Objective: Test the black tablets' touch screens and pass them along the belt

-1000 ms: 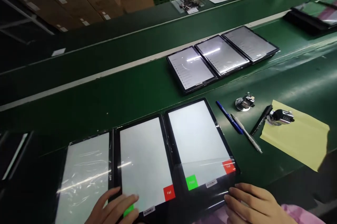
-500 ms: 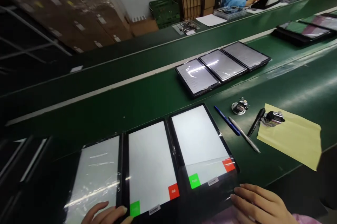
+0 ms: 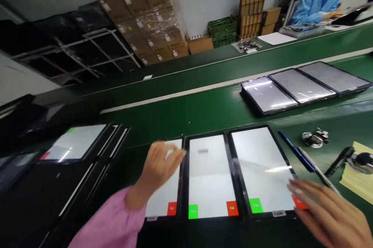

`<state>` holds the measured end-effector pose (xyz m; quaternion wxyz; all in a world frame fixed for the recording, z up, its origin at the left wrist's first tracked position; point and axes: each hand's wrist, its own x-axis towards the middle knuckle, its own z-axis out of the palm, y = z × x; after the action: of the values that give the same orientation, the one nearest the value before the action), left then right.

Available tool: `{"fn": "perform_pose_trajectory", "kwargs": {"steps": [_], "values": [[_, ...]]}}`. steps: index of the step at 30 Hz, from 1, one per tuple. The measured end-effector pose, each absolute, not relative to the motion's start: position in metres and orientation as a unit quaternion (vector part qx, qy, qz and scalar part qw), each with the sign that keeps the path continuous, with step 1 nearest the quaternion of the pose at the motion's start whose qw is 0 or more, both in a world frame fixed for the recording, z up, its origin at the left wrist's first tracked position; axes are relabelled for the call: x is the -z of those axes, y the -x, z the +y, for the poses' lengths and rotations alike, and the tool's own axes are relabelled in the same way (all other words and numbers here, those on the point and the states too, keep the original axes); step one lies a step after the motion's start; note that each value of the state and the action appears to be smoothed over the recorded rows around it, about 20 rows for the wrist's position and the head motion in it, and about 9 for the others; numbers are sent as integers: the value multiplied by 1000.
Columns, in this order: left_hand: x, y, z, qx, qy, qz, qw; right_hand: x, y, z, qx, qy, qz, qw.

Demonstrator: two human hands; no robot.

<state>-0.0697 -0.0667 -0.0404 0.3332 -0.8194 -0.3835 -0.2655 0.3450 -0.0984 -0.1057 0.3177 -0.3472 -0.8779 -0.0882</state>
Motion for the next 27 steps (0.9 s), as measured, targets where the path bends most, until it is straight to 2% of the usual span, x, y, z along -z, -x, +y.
{"fn": "perform_pose_trajectory", "kwargs": {"steps": [4,6,10,12,18,21,27], "values": [[30,89,-10,294,767,-449,351,93,-315,-57,162,425,-852,259],[30,93,1,301,750,-478,344,96,-298,-42,159,421,-863,228],[25,95,1,312,741,-525,279,111,-267,-9,50,328,-934,134],[21,98,-2,330,744,-528,241,116,-259,13,-9,328,-939,102],[10,109,-16,327,753,-542,178,116,-278,69,-108,360,-914,152],[6,112,-23,317,755,-553,156,113,-298,79,-103,399,-895,174],[-1,109,-40,341,753,-532,182,90,-293,49,-69,399,-877,259]]}}
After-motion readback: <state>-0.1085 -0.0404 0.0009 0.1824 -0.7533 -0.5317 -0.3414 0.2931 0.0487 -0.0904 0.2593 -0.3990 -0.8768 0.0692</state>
